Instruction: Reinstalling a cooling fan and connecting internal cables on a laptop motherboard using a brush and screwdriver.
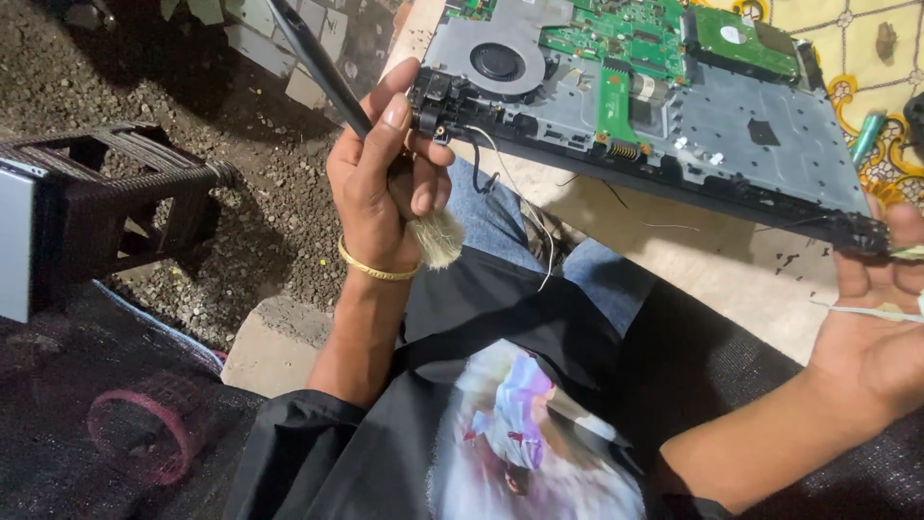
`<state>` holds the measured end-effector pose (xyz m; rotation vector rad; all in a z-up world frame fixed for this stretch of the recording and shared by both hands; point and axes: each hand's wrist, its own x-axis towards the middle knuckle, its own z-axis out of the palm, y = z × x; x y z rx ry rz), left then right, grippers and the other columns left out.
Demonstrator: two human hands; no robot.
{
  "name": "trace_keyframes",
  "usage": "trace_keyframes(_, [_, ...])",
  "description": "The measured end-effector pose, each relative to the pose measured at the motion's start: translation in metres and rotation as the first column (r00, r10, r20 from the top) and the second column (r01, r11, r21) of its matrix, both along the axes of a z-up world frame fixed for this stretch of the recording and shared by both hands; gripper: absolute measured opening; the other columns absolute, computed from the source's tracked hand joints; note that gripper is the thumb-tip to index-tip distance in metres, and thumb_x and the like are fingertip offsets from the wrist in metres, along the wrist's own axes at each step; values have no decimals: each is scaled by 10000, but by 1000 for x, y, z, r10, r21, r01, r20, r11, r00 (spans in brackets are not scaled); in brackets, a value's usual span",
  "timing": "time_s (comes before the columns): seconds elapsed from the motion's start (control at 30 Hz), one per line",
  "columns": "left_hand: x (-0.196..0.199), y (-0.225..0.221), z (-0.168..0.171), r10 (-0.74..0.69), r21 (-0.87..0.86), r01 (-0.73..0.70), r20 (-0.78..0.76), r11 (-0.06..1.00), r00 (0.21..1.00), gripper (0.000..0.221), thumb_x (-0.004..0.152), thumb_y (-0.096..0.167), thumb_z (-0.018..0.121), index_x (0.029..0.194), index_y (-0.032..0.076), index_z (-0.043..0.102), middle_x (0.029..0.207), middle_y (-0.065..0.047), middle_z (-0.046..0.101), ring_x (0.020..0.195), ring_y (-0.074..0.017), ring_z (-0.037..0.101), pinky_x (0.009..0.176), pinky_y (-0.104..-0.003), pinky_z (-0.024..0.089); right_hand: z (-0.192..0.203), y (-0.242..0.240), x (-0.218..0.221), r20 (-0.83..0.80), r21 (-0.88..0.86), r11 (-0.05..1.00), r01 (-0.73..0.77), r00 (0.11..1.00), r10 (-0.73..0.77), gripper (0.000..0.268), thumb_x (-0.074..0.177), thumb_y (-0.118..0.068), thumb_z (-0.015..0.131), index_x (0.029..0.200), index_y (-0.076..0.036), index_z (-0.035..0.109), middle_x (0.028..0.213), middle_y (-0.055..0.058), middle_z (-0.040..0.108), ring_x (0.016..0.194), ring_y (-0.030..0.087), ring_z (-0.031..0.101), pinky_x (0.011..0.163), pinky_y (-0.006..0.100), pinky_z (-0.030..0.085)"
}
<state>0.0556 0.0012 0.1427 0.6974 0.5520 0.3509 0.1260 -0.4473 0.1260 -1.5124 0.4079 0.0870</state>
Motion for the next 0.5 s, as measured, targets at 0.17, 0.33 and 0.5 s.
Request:
trace_keyframes(0.17, [3, -5, 3, 9, -6, -9, -12, 1000, 1000, 410, 1141, 85, 664, 1534, -33, 658, 773, -130, 758, 431, -99, 484, 409, -239, 388, -8, -20, 1, 54, -81, 988, -132, 989, 136, 495, 1209, -487, 495, 1566, -169, 620, 1631, -45, 673, 1826, 287, 671, 1588, 406, 657])
trace_keyframes(0.33, [5, -4, -2, 16, 22, -16, 12, 1000, 1000, 306, 1145, 97, 672, 1413, -44, 721, 787, -159, 768, 441, -118, 510, 421, -250, 405, 3, -1, -2, -5, 31, 999, 13, 1000, -12, 622, 1124, -467, 526, 1605, -84, 616, 1632, 58, 691, 1802, 295, 728, 1553, 404, 734])
trace_keyframes(0.5, [9, -2, -3, 2, 5, -2, 86, 1000, 996, 289, 1175, 106, 641, 1411, -42, 718, 837, -194, 781, 451, -130, 501, 443, -263, 424, -21, -30, 18, -88, 370, 891, 263, 965, -248, 888, 924, -278, 680, 1713, 109, 553, 1612, 355, 777, 1621, 437, 809, 1361, 513, 778])
